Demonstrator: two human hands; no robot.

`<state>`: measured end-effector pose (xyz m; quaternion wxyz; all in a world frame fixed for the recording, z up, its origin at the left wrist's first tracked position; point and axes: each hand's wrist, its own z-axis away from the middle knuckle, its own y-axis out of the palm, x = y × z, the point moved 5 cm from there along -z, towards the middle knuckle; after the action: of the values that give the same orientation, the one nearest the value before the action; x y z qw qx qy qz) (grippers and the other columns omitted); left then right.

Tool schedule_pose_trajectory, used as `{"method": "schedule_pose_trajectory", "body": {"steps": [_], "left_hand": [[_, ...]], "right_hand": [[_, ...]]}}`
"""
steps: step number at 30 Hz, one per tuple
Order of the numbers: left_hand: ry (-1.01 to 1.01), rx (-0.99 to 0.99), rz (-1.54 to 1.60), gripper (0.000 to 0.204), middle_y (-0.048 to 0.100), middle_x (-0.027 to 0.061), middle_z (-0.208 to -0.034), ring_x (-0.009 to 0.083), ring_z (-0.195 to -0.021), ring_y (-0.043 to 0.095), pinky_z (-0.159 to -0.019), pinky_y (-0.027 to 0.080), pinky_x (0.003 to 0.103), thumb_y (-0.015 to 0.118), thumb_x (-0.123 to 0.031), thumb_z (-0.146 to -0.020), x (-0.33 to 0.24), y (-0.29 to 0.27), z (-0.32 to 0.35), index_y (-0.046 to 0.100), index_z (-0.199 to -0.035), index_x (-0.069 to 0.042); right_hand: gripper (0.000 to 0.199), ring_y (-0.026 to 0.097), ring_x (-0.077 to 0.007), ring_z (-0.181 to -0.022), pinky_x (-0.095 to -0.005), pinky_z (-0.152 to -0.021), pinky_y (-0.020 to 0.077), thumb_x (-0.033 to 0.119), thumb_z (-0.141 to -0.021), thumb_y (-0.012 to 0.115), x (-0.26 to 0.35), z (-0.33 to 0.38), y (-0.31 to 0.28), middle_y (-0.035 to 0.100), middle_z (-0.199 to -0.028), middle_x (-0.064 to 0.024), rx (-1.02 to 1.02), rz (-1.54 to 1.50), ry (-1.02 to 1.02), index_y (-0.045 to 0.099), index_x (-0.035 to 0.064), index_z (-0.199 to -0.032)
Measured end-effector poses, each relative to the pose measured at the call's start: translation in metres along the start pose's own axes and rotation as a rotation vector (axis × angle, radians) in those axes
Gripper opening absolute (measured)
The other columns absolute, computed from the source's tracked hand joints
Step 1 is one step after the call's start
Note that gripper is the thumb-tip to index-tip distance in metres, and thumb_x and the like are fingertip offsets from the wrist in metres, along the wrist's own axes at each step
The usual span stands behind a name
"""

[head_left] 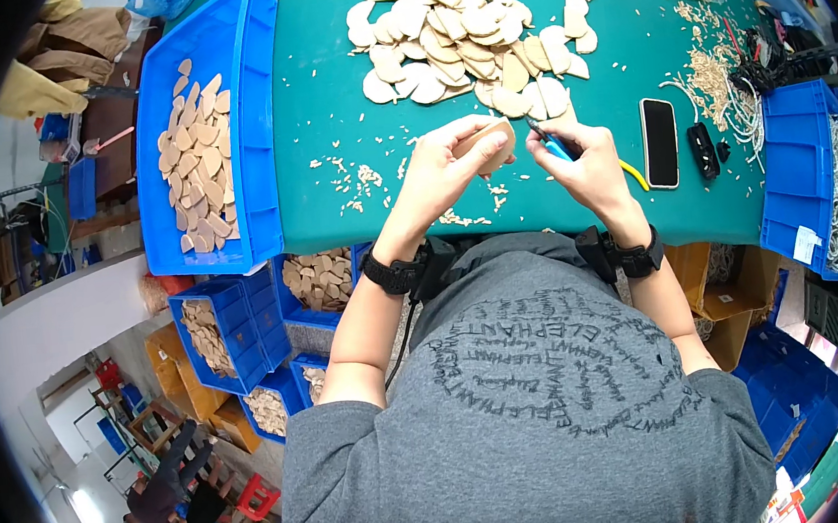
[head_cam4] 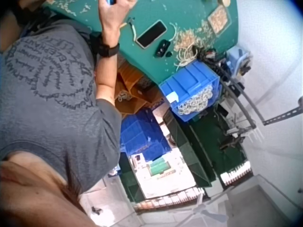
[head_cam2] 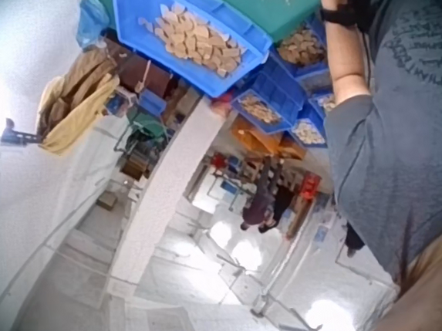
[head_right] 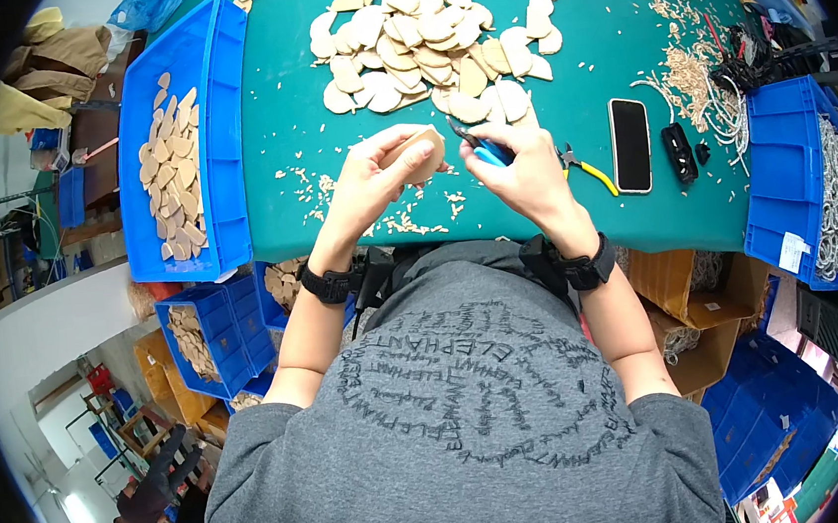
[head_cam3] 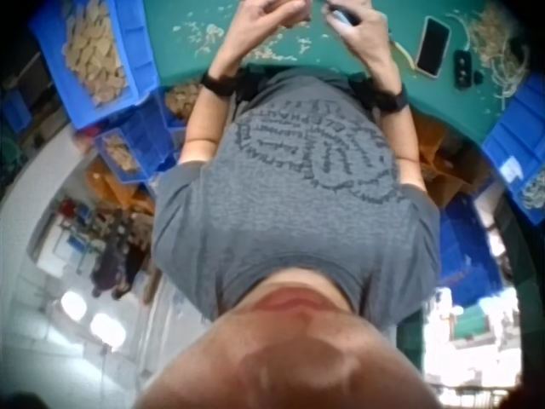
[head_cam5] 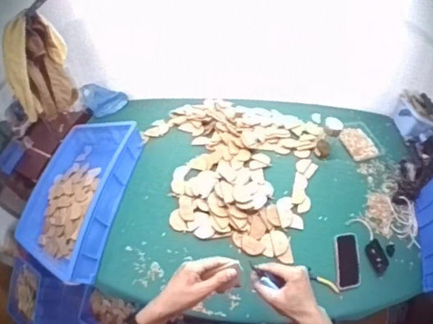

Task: The person uses a small knife to shape and smooth the edges of light-colored wooden pieces. They pick up each piece from a pile on a green table, carve the edges, and place the finished pieces into a blue bin. The process is repetitive, focusing on refining the shape of each individual item.

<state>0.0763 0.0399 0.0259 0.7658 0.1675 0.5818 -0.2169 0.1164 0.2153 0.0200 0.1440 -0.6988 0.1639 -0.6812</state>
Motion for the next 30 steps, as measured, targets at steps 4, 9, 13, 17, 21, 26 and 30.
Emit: {"method": "schedule_pose_trajectory", "body": {"steps": [4, 9, 13, 17, 21, 26, 30], "left_hand": [[-0.040, -0.139, -0.012, 0.031, 0.071, 0.0055, -0.086, 0.0038, -0.065, 0.060, -0.046, 0.036, 0.016, 0.061, -0.031, -0.092, 0.006, -0.035, 0.011, 0.063, -0.112, -0.007], [0.208, -0.750, -0.118, 0.032, 0.069, 0.0090, -0.100, 0.0082, -0.074, 0.061, -0.055, 0.043, 0.019, 0.056, -0.030, -0.095, 0.010, -0.193, 0.050, 0.059, -0.116, -0.007], [0.163, -1.496, -1.250, 0.052, 0.058, 0.0191, -0.116, 0.0329, -0.111, 0.053, -0.100, 0.038, 0.044, 0.064, -0.035, -0.088, 0.014, -0.247, 0.075, 0.052, -0.125, -0.001], [0.430, -0.662, -1.016, 0.032, 0.059, 0.0141, -0.117, 0.0308, -0.107, 0.054, -0.095, 0.041, 0.040, 0.068, -0.022, -0.082, 0.032, -0.122, -0.037, 0.065, -0.110, -0.006], [0.355, -0.078, -1.163, 0.050, 0.056, 0.0137, -0.110, 0.0290, -0.104, 0.054, -0.083, 0.049, 0.038, 0.075, -0.027, -0.075, 0.081, 0.021, -0.110, 0.058, -0.119, -0.012], [0.299, -0.064, -1.179, 0.053, 0.055, 0.0161, -0.112, 0.0322, -0.102, 0.058, -0.083, 0.051, 0.041, 0.076, -0.022, -0.072, 0.105, 0.023, -0.137, 0.052, -0.117, -0.009], [0.060, -0.157, -0.377, 0.039, 0.062, 0.0128, -0.098, 0.0226, -0.085, 0.066, -0.071, 0.057, 0.032, 0.066, -0.013, -0.081, 0.104, -0.016, -0.120, 0.048, -0.113, -0.001]], "right_hand": [[0.018, 0.054, -0.0059, -0.060, -0.0223, -0.055, 0.0437, 0.014, -0.080, 0.070, -0.005, -0.002, -0.007, 0.064, -0.069, -0.0030, -0.042, -0.021, 0.078, 0.069, 0.0008, -0.091], [0.018, 0.053, -0.0040, -0.059, -0.0209, -0.054, 0.0428, 0.015, -0.080, 0.070, -0.026, 0.004, -0.016, 0.064, -0.070, -0.0020, -0.093, -0.116, 0.109, 0.069, 0.0013, -0.093], [0.018, 0.054, -0.0042, -0.062, -0.0212, -0.056, 0.0442, 0.013, -0.081, 0.070, -0.028, 0.008, -0.019, 0.066, -0.074, -0.0017, -0.099, -0.096, 0.130, 0.069, 0.0012, -0.094], [0.019, 0.058, -0.0058, -0.066, -0.0219, -0.061, 0.0476, 0.012, -0.080, 0.070, -0.022, 0.014, -0.023, 0.068, -0.078, -0.0037, -0.103, -0.083, 0.178, 0.069, 0.0004, -0.095], [0.021, 0.063, -0.0089, -0.070, -0.0239, -0.065, 0.0506, 0.011, -0.080, 0.070, -0.021, 0.020, -0.031, 0.070, -0.083, -0.0067, -0.122, -0.045, 0.205, 0.068, -0.0009, -0.097], [0.023, 0.066, -0.0117, -0.075, -0.0243, -0.070, 0.0519, 0.011, -0.079, 0.069, -0.029, 0.033, -0.040, 0.071, -0.086, -0.0089, -0.178, -0.058, 0.240, 0.067, -0.0014, -0.099], [0.025, 0.066, -0.0135, -0.077, -0.0266, -0.072, 0.0514, 0.016, -0.079, 0.069, -0.034, 0.033, -0.034, 0.070, -0.087, -0.0091, -0.157, -0.064, 0.260, 0.067, 0.0001, -0.099]]}}
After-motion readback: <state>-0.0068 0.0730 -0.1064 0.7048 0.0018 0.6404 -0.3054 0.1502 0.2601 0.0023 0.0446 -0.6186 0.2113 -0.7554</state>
